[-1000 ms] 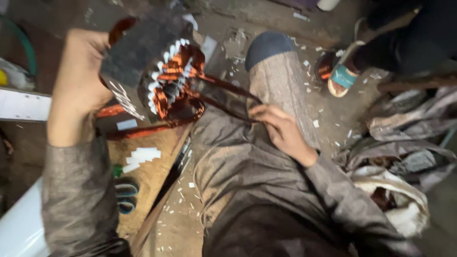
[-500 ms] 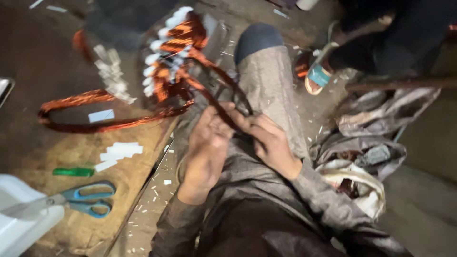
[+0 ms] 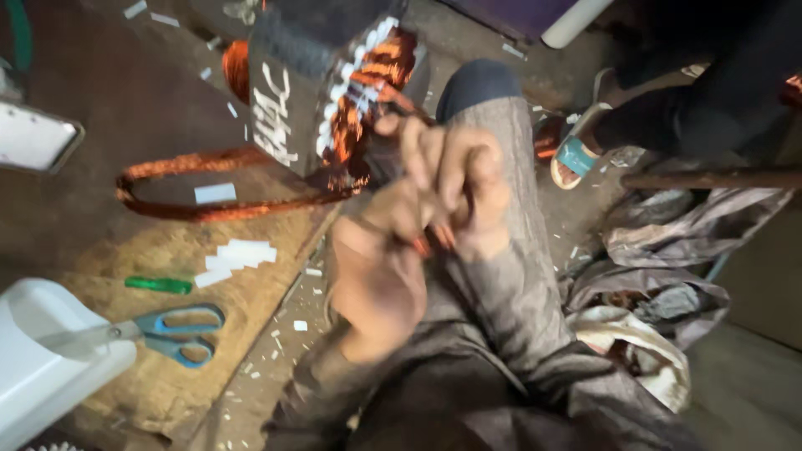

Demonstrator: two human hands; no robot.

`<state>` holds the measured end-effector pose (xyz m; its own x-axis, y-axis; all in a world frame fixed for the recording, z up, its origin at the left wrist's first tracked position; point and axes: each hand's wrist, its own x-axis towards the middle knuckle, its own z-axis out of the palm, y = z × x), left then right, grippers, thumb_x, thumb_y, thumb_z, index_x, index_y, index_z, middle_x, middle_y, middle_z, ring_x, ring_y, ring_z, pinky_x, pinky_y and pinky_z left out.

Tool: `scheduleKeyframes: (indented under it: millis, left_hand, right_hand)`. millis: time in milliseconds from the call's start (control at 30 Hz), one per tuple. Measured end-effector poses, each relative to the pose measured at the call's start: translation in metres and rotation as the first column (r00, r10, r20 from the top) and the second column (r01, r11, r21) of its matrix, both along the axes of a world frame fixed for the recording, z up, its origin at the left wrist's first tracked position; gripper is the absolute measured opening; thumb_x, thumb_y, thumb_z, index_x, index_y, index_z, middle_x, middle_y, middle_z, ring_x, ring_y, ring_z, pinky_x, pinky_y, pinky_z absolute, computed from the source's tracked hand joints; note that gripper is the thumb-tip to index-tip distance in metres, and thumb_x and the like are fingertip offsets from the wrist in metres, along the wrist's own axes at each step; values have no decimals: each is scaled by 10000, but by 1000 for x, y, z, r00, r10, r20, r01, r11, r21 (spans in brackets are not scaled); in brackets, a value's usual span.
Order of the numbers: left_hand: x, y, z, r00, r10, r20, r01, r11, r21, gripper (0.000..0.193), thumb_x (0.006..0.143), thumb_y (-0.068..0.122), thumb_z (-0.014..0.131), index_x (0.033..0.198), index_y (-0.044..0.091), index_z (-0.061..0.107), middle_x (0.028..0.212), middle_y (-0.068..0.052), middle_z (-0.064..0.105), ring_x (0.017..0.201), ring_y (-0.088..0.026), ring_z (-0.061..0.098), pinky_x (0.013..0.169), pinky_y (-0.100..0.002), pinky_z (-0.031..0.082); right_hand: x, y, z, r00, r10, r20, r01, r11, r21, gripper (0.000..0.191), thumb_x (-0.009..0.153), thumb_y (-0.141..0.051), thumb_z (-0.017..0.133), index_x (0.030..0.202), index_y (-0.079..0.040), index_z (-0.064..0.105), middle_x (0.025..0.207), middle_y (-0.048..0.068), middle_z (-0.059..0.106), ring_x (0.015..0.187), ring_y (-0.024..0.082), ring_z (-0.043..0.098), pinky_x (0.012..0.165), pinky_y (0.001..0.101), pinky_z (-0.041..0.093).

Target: The person winds copper wire around a rectangular core labeled RAJAC, using both hands to wrap and adjust the wire. They occasionally use a screwdriver to press the wire into place and insert white insulating strips between layers.

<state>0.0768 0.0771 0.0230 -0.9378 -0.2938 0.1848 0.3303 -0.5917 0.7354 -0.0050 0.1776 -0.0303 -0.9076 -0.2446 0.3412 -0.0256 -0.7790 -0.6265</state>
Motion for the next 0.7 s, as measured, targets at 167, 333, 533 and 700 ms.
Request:
scheduleKeyframes:
  millis: [167,333,533,700]
  left_hand:
    - [-17,-2,29,995,87,-56,-95,981,-169,496,1024,478,559,887,12,657,894,-121,595,915,-256,558,821,-405,416]
    - [-16,-32,5,925,335,-181,-293,322,-901,170,981,150,736,994,-19,729,918,-153,748,818,-280,704,752,-388,552]
    - [-11,-47,-15,929,339,-148,-258,308,-916,244,875,171,850,928,-48,757,670,-95,653,597,-253,639,601,-382,494]
    - [-70,-113,3,835,548,-54,-454,628,-632,315,1126,177,590,857,32,518,654,-59,495,548,-155,487,547,-309,357]
  right_hand:
    - [-16,-8,9,1000,5,-18,-7,997,-83,271,964,-408,740,927,-182,594,734,-44,495,677,121,499,1133,469,410]
    - [-4,-24,9,971,-152,182,172,980,-100,241,997,-221,791,1044,-107,584,844,-15,539,663,79,479,823,291,463]
    - [-1,-31,25,880,-428,207,396,901,178,200,1043,-106,736,1007,-48,548,805,47,577,672,129,538,649,310,544]
    - [-14,-41,49,809,-583,75,524,774,357,187,1052,-29,737,1055,3,553,787,62,607,556,67,481,581,283,541]
